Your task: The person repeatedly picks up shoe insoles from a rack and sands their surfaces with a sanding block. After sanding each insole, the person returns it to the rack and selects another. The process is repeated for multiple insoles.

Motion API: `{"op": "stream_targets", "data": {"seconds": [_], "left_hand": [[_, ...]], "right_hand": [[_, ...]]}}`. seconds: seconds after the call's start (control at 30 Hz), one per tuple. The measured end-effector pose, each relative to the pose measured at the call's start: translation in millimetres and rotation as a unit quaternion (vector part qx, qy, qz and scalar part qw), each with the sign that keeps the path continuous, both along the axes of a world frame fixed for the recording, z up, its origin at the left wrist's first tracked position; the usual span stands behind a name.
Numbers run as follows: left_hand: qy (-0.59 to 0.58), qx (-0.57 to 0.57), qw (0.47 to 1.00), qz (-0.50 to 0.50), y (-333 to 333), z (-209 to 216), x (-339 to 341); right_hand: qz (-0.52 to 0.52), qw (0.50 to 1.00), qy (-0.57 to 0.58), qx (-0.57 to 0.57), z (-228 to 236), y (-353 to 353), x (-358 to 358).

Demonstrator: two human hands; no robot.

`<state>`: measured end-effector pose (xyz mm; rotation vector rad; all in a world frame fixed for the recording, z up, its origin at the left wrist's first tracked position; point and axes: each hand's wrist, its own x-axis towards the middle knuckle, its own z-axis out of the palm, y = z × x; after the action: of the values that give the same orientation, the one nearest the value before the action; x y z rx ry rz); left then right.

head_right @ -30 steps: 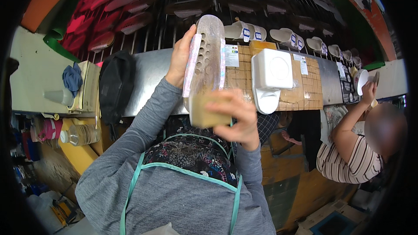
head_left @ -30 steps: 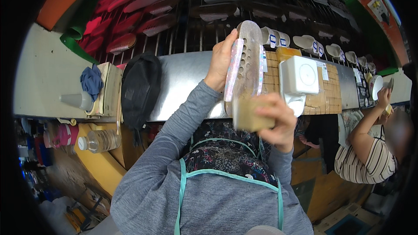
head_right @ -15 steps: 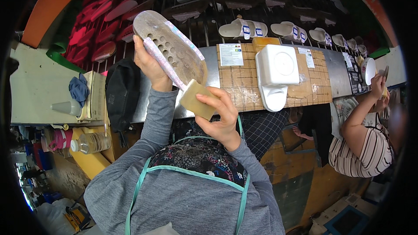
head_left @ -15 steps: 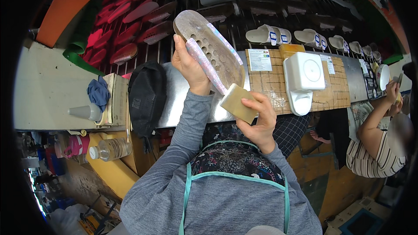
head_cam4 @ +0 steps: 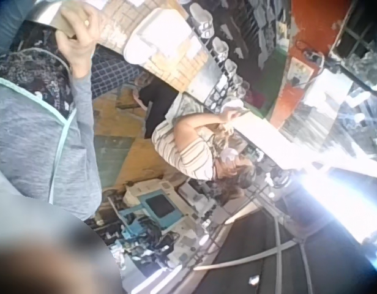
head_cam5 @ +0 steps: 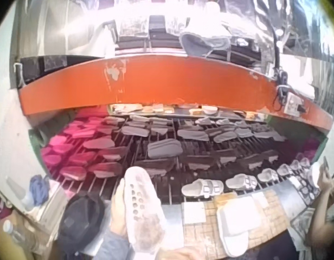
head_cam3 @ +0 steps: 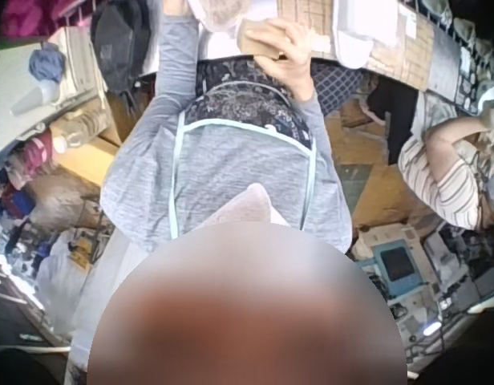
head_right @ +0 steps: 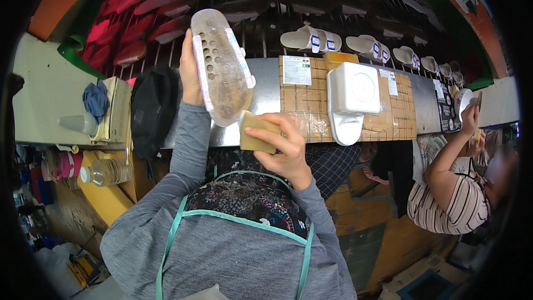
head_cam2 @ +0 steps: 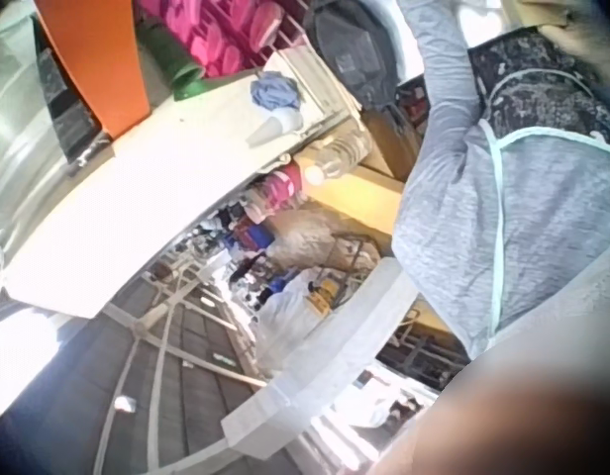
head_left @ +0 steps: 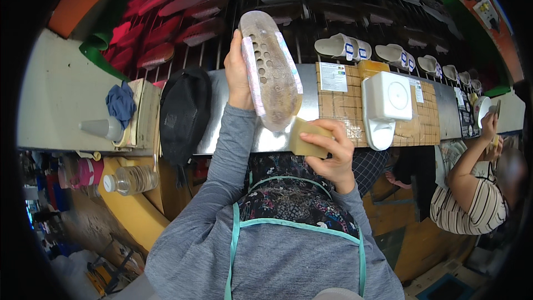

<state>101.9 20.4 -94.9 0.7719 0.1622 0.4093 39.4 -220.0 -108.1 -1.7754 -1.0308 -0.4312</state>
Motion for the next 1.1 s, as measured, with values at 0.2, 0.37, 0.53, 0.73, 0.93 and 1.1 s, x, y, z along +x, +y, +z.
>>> {"op": "stream_targets", "data": {"seconds": [0.2, 0.37, 0.53, 0.73, 0.93, 1.1], "left_hand": [[0.046, 0.067, 0.991, -0.103, -41, -11, -5], [-0.027, -0.034, 0.99, -0.136, -43, -1, -3], [-0.045, -0.026, 0.994, -0.097, -28, -3, -4], [-0.052, -0.03, 0.997, -0.048, -45, -5, -13], [-0.055, -0.035, 0.993, -0.1, -41, -8, -22], [-0.079, -0.075, 0.982, -0.156, -38, -15, -22]], "right_hand": [[-0.069, 0.995, -0.023, 0.07, 14, -2, 8], [-0.046, 0.996, -0.077, -0.025, 15, -8, -4], [-0.07, 0.994, -0.026, 0.083, -3, -18, -17], [-0.166, 0.978, -0.064, 0.112, -19, -3, -17], [-0.24, 0.965, -0.034, 0.103, -24, -10, -17], [-0.2, 0.968, -0.073, 0.132, -14, -5, -18]]}}
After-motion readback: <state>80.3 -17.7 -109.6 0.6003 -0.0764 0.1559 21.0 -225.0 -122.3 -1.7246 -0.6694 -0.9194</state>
